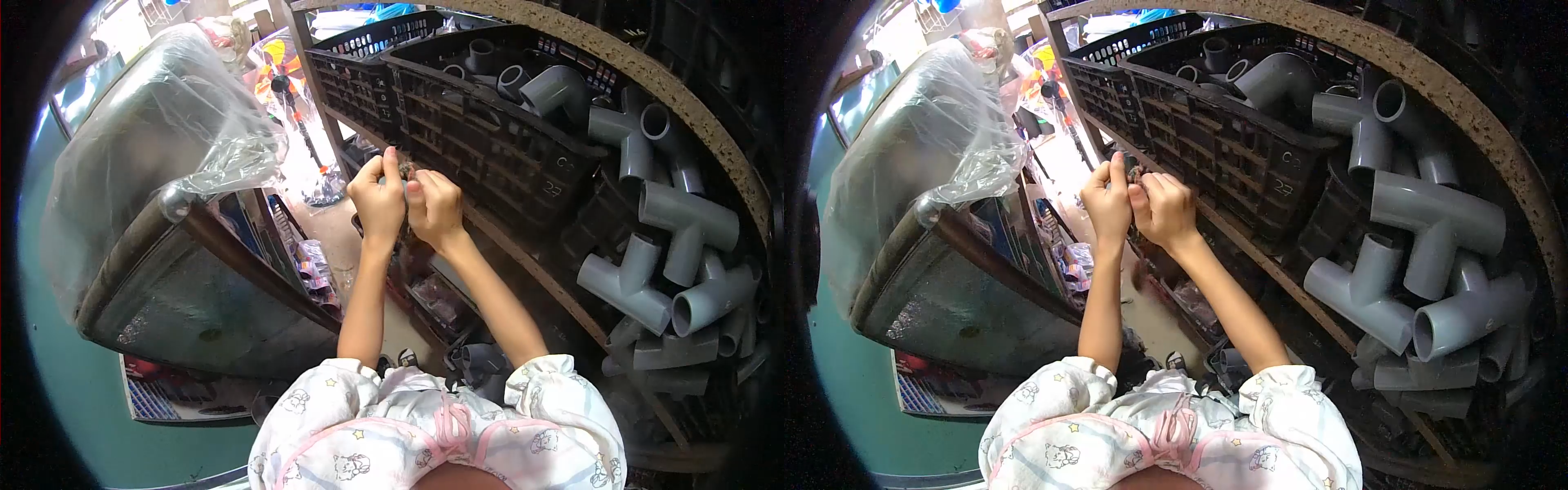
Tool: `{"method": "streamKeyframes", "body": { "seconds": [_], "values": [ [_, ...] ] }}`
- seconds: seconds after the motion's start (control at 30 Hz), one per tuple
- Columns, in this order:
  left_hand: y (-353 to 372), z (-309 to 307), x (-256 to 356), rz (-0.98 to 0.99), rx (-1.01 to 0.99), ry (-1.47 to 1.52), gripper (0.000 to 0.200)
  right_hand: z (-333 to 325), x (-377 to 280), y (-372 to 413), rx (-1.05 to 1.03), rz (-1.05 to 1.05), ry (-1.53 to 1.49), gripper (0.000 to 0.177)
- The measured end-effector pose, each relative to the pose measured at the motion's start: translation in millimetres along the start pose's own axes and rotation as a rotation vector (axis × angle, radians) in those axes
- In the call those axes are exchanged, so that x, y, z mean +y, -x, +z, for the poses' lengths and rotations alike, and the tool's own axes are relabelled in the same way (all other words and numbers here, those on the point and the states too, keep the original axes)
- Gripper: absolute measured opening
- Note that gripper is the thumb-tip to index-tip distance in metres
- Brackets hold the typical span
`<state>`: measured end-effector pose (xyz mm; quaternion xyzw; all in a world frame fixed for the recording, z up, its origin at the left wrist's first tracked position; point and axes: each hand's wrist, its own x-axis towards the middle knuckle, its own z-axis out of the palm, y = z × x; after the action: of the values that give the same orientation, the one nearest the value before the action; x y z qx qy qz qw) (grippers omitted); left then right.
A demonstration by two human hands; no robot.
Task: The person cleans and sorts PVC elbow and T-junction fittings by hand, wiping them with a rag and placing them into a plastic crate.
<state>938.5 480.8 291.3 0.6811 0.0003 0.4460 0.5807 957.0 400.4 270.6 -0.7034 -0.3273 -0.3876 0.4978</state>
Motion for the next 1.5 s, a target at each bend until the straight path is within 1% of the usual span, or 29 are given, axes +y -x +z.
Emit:
{"method": "streamKeyframes", "body": {
  "seconds": [0.03,0.13,0.17,0.2,0.27,0.3,0.33,0.4,0.47,0.53,0.6,0.63,0.67,0.73,0.77,0.83,0.87,0.9,0.93,1.0,1.1,1.13,1.2,1.27,1.3,1.33,1.4,1.47,1.5],
  "values": [
    [-1,2,-5,0.021,0.012,-0.041,0.028,2,1,0,0.064,-0.093,0.064,0.050],
    [5,3,-7,0.253,0.060,0.129,0.028,1,-9,2,0.063,0.263,-0.190,0.049],
    [4,-3,-9,0.291,-0.018,0.144,0.027,-3,-5,0,-0.051,0.353,-0.249,0.046],
    [2,-5,-8,0.292,-0.077,0.191,0.026,-12,-7,-7,-0.245,0.549,-0.315,0.043],
    [1,-9,-3,0.281,-0.199,0.280,0.025,-13,-12,-15,-0.351,0.873,-0.740,0.039],
    [0,-13,-2,0.323,-0.262,0.264,0.026,-18,-5,-17,-0.505,0.956,-0.837,0.035],
    [-2,-14,0,0.340,-0.288,0.281,0.025,-25,-9,-20,-0.554,0.964,-0.740,0.037],
    [-5,-15,4,0.375,-0.336,0.315,0.024,-18,-4,-19,-0.479,0.832,-0.796,0.047],
    [-6,-9,4,0.178,-0.135,0.396,0.014,-19,-10,-23,-0.347,0.757,-0.591,0.053],
    [-1,-4,13,0.011,0.022,0.500,0.020,-25,-36,-35,-0.121,0.642,-0.471,0.061],
    [15,-8,1,-0.110,-0.199,0.315,0.031,-14,-29,-36,0.114,0.625,-0.581,0.060],
    [24,-4,3,-0.105,-0.247,0.186,0.039,-16,-37,-36,0.142,0.622,-0.536,0.056],
    [30,1,2,0.042,-0.218,0.230,0.042,-13,-35,-37,0.179,0.569,-0.567,0.054],
    [25,4,-1,0.066,-0.233,0.295,0.040,-3,-27,-36,0.248,0.465,-0.625,0.049],
    [20,4,1,0.117,-0.235,0.244,0.040,-1,-22,-38,0.281,0.355,-0.531,0.041],
    [2,4,8,0.230,-0.264,0.156,0.042,-4,-23,-54,0.212,0.251,-0.515,0.037],
    [-5,5,8,0.180,-0.304,0.285,0.040,-9,-27,-61,0.176,0.196,-0.506,0.035],
    [-10,1,18,0.098,-0.355,0.372,0.038,-15,-36,-67,0.079,0.242,-0.522,0.032],
    [-14,-5,28,0.016,-0.405,0.458,0.036,-15,-37,-64,0.044,0.166,-0.459,0.032],
    [-18,-6,24,-0.048,-0.270,0.629,0.032,-14,-41,-55,-0.025,0.012,-0.340,0.031],
    [-27,-6,24,0.094,-0.139,0.751,0.034,-28,-59,-52,0.105,0.419,-0.579,0.038],
    [-28,-10,25,0.020,-0.070,0.745,0.031,-32,-54,-55,0.184,0.584,-0.706,0.040],
    [-33,-21,13,-0.020,-0.114,0.521,0.029,-36,-51,-64,0.370,0.519,-0.763,0.041],
    [-37,-23,7,0.079,-0.170,0.061,0.030,-40,-57,-70,0.271,0.324,-0.624,0.040],
    [-38,-23,11,0.214,-0.277,-0.055,0.031,-33,-56,-73,0.192,0.246,-0.426,0.037],
    [-39,-23,15,0.348,-0.383,-0.172,0.032,-18,-53,-80,0.185,0.015,-0.280,0.035],
    [-41,-29,23,0.375,-0.531,-0.266,0.032,-2,-35,-84,-0.023,-0.332,0.274,0.039],
    [-49,-43,34,0.404,-0.603,-0.391,0.032,-5,-35,-88,-0.244,0.128,0.044,0.046],
    [-49,-51,42,0.480,-0.622,-0.363,0.031,-6,-26,-89,-0.301,0.138,-0.069,0.048]
  ]
}}
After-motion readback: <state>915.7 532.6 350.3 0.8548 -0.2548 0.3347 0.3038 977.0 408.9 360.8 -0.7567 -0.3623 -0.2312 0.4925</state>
